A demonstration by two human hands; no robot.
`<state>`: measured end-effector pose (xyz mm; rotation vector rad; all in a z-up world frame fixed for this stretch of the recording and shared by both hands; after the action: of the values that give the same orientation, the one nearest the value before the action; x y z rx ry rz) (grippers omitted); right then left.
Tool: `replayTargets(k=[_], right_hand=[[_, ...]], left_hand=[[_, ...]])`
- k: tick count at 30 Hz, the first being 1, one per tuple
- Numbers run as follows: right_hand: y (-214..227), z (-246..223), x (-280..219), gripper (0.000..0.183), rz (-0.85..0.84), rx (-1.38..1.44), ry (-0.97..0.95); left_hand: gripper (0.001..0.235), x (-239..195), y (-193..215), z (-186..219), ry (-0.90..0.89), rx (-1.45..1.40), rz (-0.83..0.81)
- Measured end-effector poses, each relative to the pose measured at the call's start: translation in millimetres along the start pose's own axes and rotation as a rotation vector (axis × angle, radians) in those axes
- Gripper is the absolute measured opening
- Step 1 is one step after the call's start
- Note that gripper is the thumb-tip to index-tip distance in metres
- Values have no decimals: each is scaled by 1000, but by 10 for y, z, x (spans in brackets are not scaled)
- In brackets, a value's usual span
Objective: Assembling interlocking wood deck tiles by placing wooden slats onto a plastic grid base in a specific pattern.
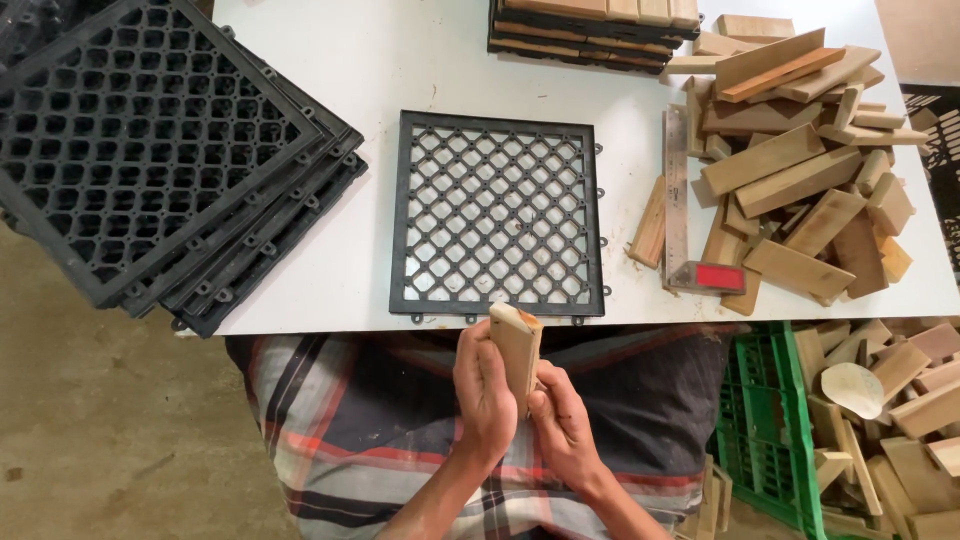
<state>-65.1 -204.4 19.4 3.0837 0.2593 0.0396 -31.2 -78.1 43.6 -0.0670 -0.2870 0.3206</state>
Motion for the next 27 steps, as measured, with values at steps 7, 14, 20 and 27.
replayTargets(k=[7,14,20,27], right_hand=[[61,156,-2,44,2,-38,-81],[107,404,-186,16,99,-73,-62],[57,308,-175,25,94,-55,5],[2,219,-135,25,105,-81,-12]], left_hand=[[56,-147,-154,-103,121,-1,-90],[26,-144,-175,-106,189,-109,-45],[34,-115,-169,-82,79,-196,-64],[35,-37,-125,-35,127,-205,-43]])
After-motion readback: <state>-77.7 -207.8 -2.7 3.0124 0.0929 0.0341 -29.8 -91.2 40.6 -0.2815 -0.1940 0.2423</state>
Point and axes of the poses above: each hand's wrist, its own x-axis towards the middle knuckle, its own y-axis out of the back of the hand, z = x × y, the point moved 5 cm from there along x, towards the middle knuckle, and after that the axes turned 9 degrees about -y, right-handed, at the moved point
